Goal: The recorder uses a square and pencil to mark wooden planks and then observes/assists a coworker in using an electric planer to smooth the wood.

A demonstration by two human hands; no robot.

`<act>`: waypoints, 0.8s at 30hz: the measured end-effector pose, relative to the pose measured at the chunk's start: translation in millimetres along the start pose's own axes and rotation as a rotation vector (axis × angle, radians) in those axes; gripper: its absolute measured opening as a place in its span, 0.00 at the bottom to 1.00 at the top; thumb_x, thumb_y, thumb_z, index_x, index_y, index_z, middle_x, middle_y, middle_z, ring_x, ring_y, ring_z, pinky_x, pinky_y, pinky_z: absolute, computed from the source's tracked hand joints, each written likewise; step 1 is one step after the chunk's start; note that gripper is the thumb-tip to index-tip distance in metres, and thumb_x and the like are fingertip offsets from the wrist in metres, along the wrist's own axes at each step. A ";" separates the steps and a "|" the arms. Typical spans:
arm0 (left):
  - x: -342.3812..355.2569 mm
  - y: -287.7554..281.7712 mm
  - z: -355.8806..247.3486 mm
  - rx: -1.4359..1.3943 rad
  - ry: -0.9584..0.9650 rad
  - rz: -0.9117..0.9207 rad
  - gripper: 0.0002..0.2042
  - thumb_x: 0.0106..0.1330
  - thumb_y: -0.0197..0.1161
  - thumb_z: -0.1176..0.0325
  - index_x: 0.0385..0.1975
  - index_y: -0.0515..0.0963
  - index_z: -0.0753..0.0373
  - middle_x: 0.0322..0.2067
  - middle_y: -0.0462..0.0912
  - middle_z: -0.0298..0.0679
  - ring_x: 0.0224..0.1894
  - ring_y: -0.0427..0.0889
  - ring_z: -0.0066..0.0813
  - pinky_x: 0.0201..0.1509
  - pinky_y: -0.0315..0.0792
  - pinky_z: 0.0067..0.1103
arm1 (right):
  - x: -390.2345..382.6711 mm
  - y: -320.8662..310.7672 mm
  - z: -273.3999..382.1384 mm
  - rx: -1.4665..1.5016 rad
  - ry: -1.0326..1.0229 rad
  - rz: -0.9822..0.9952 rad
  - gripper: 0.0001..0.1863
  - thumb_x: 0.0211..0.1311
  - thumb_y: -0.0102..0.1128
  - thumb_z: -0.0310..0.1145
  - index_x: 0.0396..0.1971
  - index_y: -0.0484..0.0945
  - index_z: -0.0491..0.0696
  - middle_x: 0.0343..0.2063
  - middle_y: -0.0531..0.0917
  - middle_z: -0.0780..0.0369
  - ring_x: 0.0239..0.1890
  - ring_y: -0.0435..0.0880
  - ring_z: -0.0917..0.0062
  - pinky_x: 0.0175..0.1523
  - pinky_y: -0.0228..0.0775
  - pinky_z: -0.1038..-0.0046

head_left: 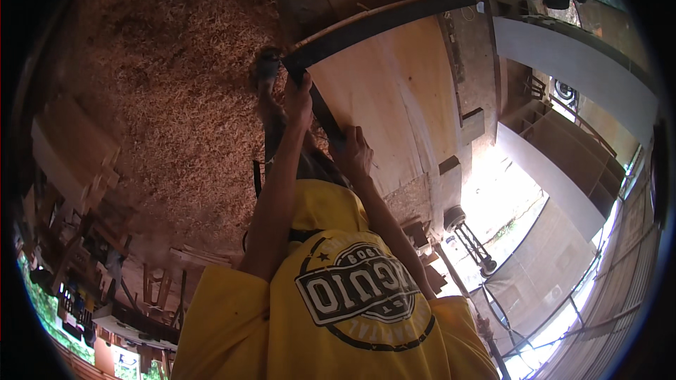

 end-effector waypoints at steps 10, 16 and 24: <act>6.9 -7.9 19.9 0.062 -0.082 -0.025 0.19 0.72 0.59 0.70 0.60 0.69 0.68 0.53 0.77 0.37 0.56 0.73 0.27 0.63 0.64 0.25 | 1.8 -2.4 -0.3 0.009 -0.003 0.011 0.25 0.51 0.70 0.40 0.46 0.69 0.48 0.40 0.78 0.53 0.38 0.82 0.49 0.37 0.75 0.50; 3.3 2.0 14.9 0.023 -0.061 -0.040 0.18 0.72 0.58 0.73 0.59 0.70 0.67 0.53 0.78 0.37 0.56 0.73 0.25 0.63 0.64 0.25 | 33.9 -30.3 -37.1 0.409 -0.045 -0.100 0.12 0.63 0.60 0.36 0.39 0.80 0.42 0.31 0.84 0.54 0.33 0.85 0.65 0.36 0.76 0.66; 8.7 -10.6 21.4 -0.065 0.076 -0.007 0.19 0.71 0.60 0.71 0.59 0.69 0.68 0.56 0.76 0.40 0.58 0.72 0.28 0.65 0.62 0.25 | 173.9 -175.1 -27.7 0.966 0.168 0.012 0.22 0.77 0.38 0.45 0.40 0.77 0.44 0.28 0.82 0.61 0.29 0.79 0.81 0.33 0.69 0.80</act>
Point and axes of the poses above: each hand's wrist, its own x-axis towards the middle knuckle, its own y-axis out of the palm, z = x × y, the point moved 8 cm from there along x, towards the middle knuckle
